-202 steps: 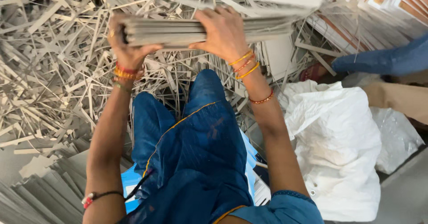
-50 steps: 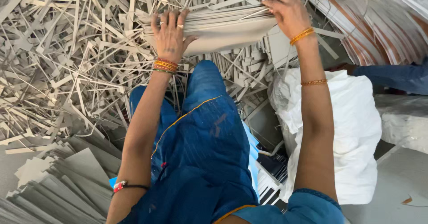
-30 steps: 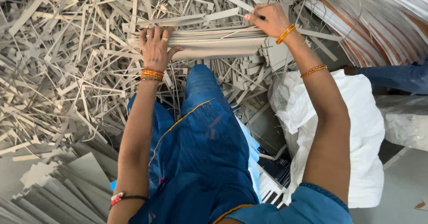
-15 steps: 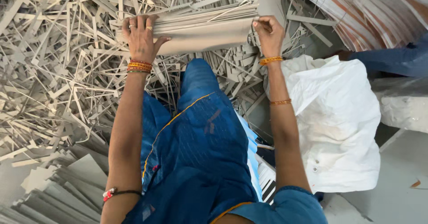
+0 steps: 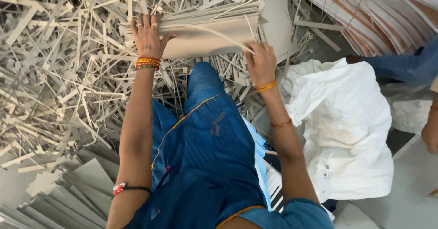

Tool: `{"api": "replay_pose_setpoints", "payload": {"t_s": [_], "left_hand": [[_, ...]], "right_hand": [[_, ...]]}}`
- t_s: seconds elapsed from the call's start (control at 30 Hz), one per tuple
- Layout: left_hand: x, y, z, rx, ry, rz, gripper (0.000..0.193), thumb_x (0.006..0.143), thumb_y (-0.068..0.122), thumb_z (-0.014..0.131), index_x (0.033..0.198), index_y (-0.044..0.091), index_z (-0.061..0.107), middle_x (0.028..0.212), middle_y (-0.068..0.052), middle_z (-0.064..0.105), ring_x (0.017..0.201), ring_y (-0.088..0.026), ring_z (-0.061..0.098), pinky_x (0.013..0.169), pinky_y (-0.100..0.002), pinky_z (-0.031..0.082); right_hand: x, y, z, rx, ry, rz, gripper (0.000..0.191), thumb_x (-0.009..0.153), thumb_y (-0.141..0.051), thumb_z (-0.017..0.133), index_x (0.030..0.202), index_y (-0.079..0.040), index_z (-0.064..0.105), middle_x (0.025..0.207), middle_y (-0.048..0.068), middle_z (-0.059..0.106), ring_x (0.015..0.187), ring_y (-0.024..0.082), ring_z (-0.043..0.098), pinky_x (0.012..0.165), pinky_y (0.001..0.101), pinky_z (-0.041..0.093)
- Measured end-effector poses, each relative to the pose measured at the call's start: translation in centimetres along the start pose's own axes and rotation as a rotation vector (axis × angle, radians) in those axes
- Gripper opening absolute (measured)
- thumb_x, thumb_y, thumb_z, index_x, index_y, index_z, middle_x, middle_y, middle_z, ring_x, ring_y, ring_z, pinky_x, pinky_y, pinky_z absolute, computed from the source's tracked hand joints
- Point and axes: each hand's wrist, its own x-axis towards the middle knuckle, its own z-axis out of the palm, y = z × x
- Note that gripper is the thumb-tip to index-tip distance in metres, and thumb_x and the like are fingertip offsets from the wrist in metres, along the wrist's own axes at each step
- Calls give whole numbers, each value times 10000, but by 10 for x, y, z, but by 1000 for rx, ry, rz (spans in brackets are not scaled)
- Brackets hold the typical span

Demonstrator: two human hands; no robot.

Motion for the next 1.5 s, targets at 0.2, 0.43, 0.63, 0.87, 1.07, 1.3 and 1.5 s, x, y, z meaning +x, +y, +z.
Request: {"api": "replay_pose_setpoints", "payload": {"t_s": [0.2, 0.43, 0.63, 0.87, 1.07, 1.3, 1.5], "left_hand": [[3, -1, 1, 33, -66, -36, 842, 862, 613, 841, 1412, 40, 563, 1317, -167, 566, 1277, -392, 505, 1173, -581, 249], [35, -11, 4, 100, 27, -74, 992, 789, 715, 843, 1417, 5, 550, 1344, -242, 540, 1285, -435, 439, 1081, -628, 217], [11, 3, -10, -98, -66, -157, 841, 883, 715, 790, 1426, 105, 593, 1372, -144, 572, 1351, -369, 476, 1229, -632, 200], [38, 41, -24, 53, -10, 83, 802, 879, 764, 721, 1336, 111, 632, 1271, -162, 626, 1197, -374, 570, 1030, -674, 269], [84, 121, -1, -186, -133, 88, 781, 854, 747, 719, 1310, 118, 635, 1209, -145, 681, 1001, -338, 675, 812, -488, 531], [66, 123, 9, 98, 8, 190, 772, 697, 834, 719, 1063, 155, 726, 1014, -89, 739, 734, -220, 705, 623, -406, 549], [19, 129, 9, -65, 108, 260, 575, 854, 633, 789, 1192, 174, 714, 975, -27, 725, 858, -231, 704, 771, -380, 543]], "right_hand": [[-17, 13, -61, -69, -306, 127, 173, 961, -275, 770, 899, -117, 738, 771, 93, 656, 708, 258, 528, 762, 400, 456], [-71, 72, -238, 475, -98, 407, 184, 1116, -83, 555, 976, -28, 660, 858, 37, 681, 806, 119, 632, 820, 237, 500], [-89, 95, -51, 480, -540, 462, 610, 891, -267, 810, 1426, -65, 598, 1299, 129, 675, 1187, 235, 644, 1004, 371, 525], [73, 69, 78, 592, -222, 413, 1078, 682, -430, 935, 1481, 47, 390, 1426, 226, 569, 1328, 338, 551, 1139, 403, 443], [76, 107, 89, 675, -248, 693, 973, 871, -676, 546, 1507, 58, 478, 1406, 247, 616, 1307, 327, 564, 1130, 408, 440], [67, 133, 101, 771, -449, 1022, 1126, 869, -918, 174, 1599, -68, 294, 1545, 266, 454, 1462, 373, 401, 1207, 472, 295], [98, 132, 102, 872, -594, 1072, 1277, 703, -997, 213, 1663, -182, 1, 1656, 277, 115, 1542, 451, 113, 1220, 613, 149]]}}
